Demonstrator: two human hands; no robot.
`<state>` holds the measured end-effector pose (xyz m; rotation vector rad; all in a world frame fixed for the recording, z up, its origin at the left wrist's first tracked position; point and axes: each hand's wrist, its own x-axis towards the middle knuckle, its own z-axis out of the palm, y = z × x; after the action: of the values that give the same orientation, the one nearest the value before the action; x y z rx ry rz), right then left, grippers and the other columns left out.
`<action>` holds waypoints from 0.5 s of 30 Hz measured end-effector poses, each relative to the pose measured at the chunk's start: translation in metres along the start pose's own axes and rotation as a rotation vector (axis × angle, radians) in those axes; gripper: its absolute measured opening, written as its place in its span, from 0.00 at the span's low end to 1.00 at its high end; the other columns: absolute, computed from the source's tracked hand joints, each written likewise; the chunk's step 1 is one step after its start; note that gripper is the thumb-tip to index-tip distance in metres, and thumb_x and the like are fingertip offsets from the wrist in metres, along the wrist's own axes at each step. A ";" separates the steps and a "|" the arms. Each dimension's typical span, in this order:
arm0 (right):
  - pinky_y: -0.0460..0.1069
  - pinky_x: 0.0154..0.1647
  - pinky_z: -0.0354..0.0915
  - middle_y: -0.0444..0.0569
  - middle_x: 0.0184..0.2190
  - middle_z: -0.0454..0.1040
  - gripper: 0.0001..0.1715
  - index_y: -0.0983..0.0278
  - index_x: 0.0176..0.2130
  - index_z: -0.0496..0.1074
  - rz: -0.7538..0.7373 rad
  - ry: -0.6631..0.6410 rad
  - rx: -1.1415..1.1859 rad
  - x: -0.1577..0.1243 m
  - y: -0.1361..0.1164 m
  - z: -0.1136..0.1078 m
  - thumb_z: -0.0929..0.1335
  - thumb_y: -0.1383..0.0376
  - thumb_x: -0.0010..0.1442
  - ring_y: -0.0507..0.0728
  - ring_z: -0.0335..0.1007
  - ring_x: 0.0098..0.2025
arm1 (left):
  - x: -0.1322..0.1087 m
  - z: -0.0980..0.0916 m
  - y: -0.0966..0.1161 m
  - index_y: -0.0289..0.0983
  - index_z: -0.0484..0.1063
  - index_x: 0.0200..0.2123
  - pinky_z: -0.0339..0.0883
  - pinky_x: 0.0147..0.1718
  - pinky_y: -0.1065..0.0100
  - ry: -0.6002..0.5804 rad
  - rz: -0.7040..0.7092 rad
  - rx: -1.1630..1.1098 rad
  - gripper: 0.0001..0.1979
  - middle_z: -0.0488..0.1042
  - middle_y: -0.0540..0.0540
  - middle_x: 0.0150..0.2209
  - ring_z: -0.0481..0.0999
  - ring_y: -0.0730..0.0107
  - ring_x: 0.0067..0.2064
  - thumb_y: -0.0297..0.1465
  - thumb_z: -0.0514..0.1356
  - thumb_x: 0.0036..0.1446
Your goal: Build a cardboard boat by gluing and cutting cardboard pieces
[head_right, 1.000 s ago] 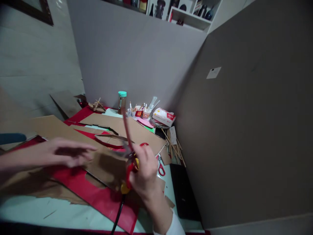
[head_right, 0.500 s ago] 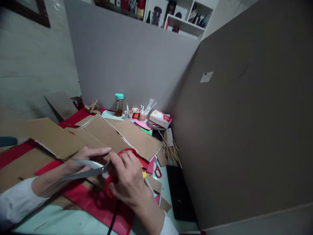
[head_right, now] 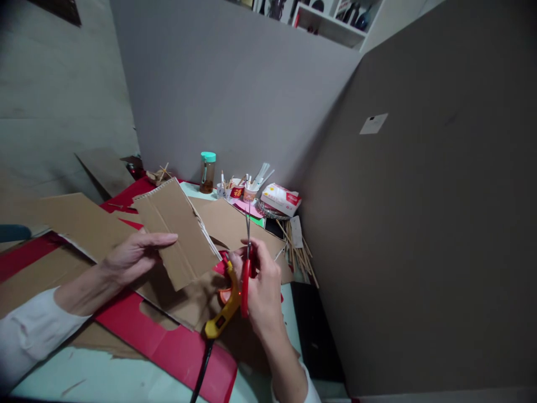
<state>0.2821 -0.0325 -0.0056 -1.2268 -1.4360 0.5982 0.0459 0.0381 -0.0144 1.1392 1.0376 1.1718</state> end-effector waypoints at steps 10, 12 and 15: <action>0.45 0.28 0.62 0.40 0.25 0.68 0.15 0.62 0.38 0.70 0.050 -0.279 0.079 -0.009 -0.012 0.011 0.72 0.55 0.61 0.50 0.65 0.26 | -0.017 0.024 0.001 0.35 0.83 0.30 0.77 0.38 0.69 -0.078 -0.068 -0.340 0.12 0.85 0.43 0.33 0.83 0.60 0.37 0.30 0.76 0.37; 0.45 0.27 0.61 0.40 0.25 0.68 0.13 0.62 0.37 0.67 0.051 -0.303 0.079 -0.013 -0.011 0.015 0.70 0.55 0.64 0.50 0.64 0.25 | -0.024 0.030 -0.001 0.36 0.84 0.34 0.78 0.41 0.67 -0.114 -0.074 -0.371 0.14 0.86 0.43 0.36 0.84 0.57 0.40 0.31 0.75 0.40; 0.45 0.28 0.61 0.40 0.25 0.68 0.12 0.61 0.37 0.67 0.052 -0.329 0.073 -0.016 -0.010 0.016 0.69 0.56 0.66 0.50 0.64 0.25 | -0.033 0.037 -0.002 0.35 0.84 0.40 0.79 0.43 0.62 -0.215 -0.125 -0.369 0.17 0.86 0.40 0.40 0.84 0.53 0.42 0.30 0.75 0.43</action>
<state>0.2613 -0.0459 -0.0073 -1.1474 -1.6408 0.9135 0.0787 0.0013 -0.0107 0.8727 0.6837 1.0616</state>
